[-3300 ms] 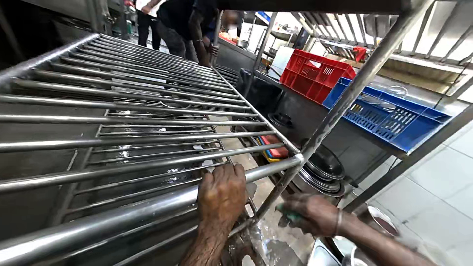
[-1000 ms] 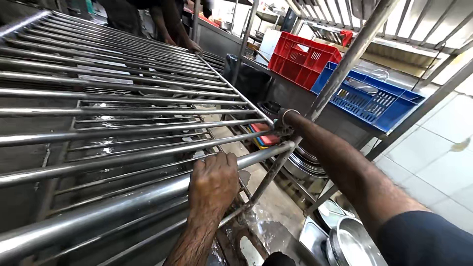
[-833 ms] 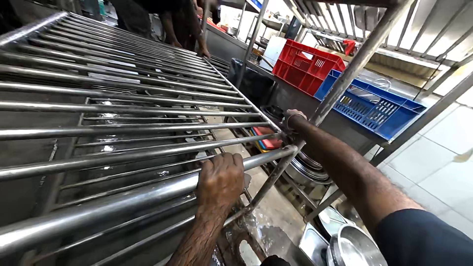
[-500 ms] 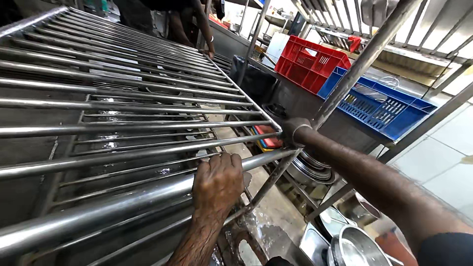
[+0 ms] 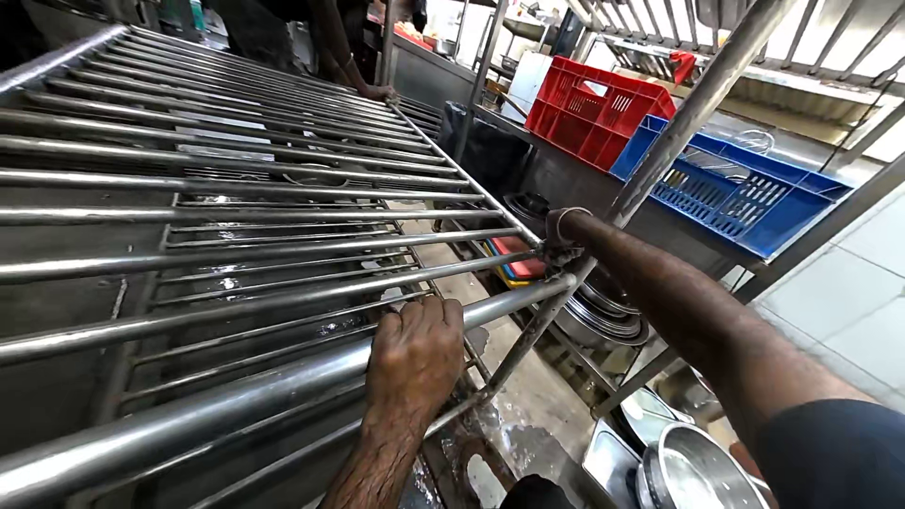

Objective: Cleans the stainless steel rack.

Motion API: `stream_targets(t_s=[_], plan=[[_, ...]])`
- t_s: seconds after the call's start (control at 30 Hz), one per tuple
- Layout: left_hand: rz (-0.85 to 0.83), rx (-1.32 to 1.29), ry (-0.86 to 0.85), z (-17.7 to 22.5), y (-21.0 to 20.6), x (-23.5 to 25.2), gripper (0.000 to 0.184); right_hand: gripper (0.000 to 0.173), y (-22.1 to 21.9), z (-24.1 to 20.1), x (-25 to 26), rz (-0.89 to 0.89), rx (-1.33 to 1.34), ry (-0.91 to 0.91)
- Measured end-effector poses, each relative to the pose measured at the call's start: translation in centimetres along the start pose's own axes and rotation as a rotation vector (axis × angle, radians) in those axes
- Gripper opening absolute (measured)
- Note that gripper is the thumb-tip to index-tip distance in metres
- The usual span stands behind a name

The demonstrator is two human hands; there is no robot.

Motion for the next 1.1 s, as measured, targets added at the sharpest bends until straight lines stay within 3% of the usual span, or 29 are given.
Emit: stream_targets(t_s=[0.17, 0.37, 0.57, 0.67, 0.8, 1.1], plan=[[0.005, -0.010, 0.024, 0.1, 0.1, 0.1, 0.024, 0.033, -0.5, 1.6, 3.0, 0.020, 0.011, -0.010], [-0.001, -0.003, 0.063, 0.1, 0.0, 0.2, 0.023, 0.028, 0.5, 0.7, -1.5, 0.188, 0.078, -0.170], [0.045, -0.012, 0.093, 0.3, 0.1, 0.3, 0.023, 0.037, 5.1, 2.2, -3.9, 0.342, 0.150, 0.056], [0.052, 0.006, 0.096, 0.2, 0.0, 0.3, 0.023, 0.037, 4.1, 0.7, -4.4, 0.308, 0.115, 0.162], [0.052, 0.004, 0.078, 0.2, 0.0, 0.1, 0.024, 0.027, -1.9, -2.3, -4.8, 0.178, -0.016, 0.065], [0.032, 0.003, 0.017, -0.3, -0.1, -0.2, 0.022, 0.024, -1.3, -3.7, -3.2, 0.109, -0.061, 0.050]])
Point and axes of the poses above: each hand's wrist, its own x-axis towards the middle knuckle, its own y-axis out of the back of the hand, z = x × y, the point moved 7 cm from there along x, towards the middle knuckle, and after that the axes turned 3 degrees about -x, right-handed, at the moved point
